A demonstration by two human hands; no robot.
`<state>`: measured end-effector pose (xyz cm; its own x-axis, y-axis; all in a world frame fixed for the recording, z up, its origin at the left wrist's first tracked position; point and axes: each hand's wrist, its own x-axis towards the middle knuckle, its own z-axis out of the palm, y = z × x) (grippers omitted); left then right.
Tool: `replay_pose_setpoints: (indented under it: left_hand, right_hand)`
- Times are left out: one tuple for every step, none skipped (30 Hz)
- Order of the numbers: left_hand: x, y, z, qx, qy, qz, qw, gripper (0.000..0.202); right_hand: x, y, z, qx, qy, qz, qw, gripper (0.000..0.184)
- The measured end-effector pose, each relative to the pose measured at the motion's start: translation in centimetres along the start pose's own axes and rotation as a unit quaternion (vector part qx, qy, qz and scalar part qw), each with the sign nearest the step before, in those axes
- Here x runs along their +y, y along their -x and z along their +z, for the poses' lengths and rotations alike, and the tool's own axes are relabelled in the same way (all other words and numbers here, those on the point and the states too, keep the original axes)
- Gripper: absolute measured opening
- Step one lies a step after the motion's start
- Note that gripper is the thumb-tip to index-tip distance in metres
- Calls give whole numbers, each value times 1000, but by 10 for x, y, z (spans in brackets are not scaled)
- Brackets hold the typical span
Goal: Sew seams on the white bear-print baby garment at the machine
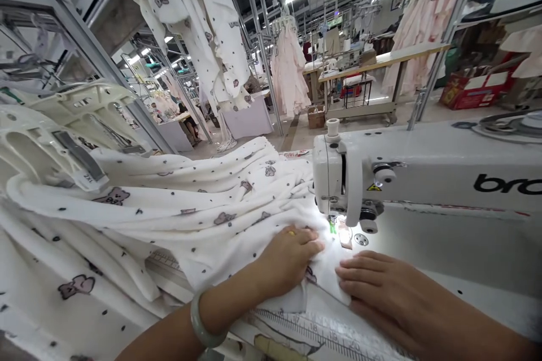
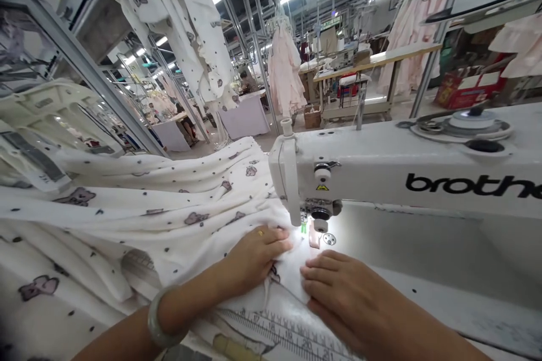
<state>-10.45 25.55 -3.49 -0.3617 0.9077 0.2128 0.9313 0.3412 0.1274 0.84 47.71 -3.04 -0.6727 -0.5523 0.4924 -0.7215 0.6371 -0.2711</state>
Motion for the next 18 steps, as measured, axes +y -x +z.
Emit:
replay_pose_setpoints:
  left_hand:
    - [0, -1, 0, 12, -20, 14, 1000, 37]
    - [2, -1, 0, 29, -42, 27, 998, 32]
    - [4, -2, -1, 47, -63, 40, 996, 27]
    - [7, -3, -1, 64, -80, 53, 993, 23]
    - [10, -4, 0, 74, -92, 66, 991, 19]
    - [14, -5, 0, 76, -99, 75, 989, 16]
    - [17, -7, 1, 69, -100, 77, 990, 13]
    - [20, -9, 2, 57, -97, 69, 991, 12]
    - [22, -11, 3, 42, -87, 53, 994, 12]
    - [23, -12, 4, 26, -68, 33, 997, 11]
    - [24, -13, 4, 14, -41, 12, 999, 9]
    - [24, -13, 4, 10, -7, -8, 1000, 5]
    - [24, -12, 4, 11, 29, -23, 999, 10]
    - [23, -12, 3, 15, 62, -31, 997, 18]
    - [23, -10, 2, 19, 87, -33, 996, 26]
    - [22, -9, 2, 22, 98, -30, 994, 31]
    - [22, -7, 3, 23, 97, -21, 995, 34]
    - [22, -6, 4, 23, 88, -8, 996, 35]
  right_hand:
    - [1, 0, 1, 1, 4, -1, 1000, 35]
    - [2, 1, 2, -4, 7, -3, 1000, 34]
    - [4, 1, 3, -12, 8, -5, 1000, 32]
    - [5, 1, 4, -22, 10, -7, 1000, 30]
    - [5, 1, 5, -31, 12, -10, 999, 28]
    - [6, 1, 5, -37, 15, -15, 999, 27]
    - [6, 1, 6, -40, 17, -23, 999, 25]
    - [6, 2, 6, -40, 21, -32, 998, 24]
    - [5, 2, 5, -37, 24, -41, 998, 23]
    - [4, 2, 5, -35, 26, -48, 998, 23]
    - [4, 2, 5, -34, 26, -52, 998, 23]
    - [3, 3, 5, -35, 23, -51, 998, 23]
    - [2, 4, 5, -37, 18, -47, 998, 24]
    - [2, 5, 5, -40, 11, -43, 998, 24]
    - [1, 6, 6, -45, 4, -38, 998, 24]
    - [1, 7, 6, -49, -3, -33, 998, 24]
    - [0, 7, 6, -56, -9, -30, 998, 23]
    - [-1, 8, 6, -66, -15, -25, 997, 23]
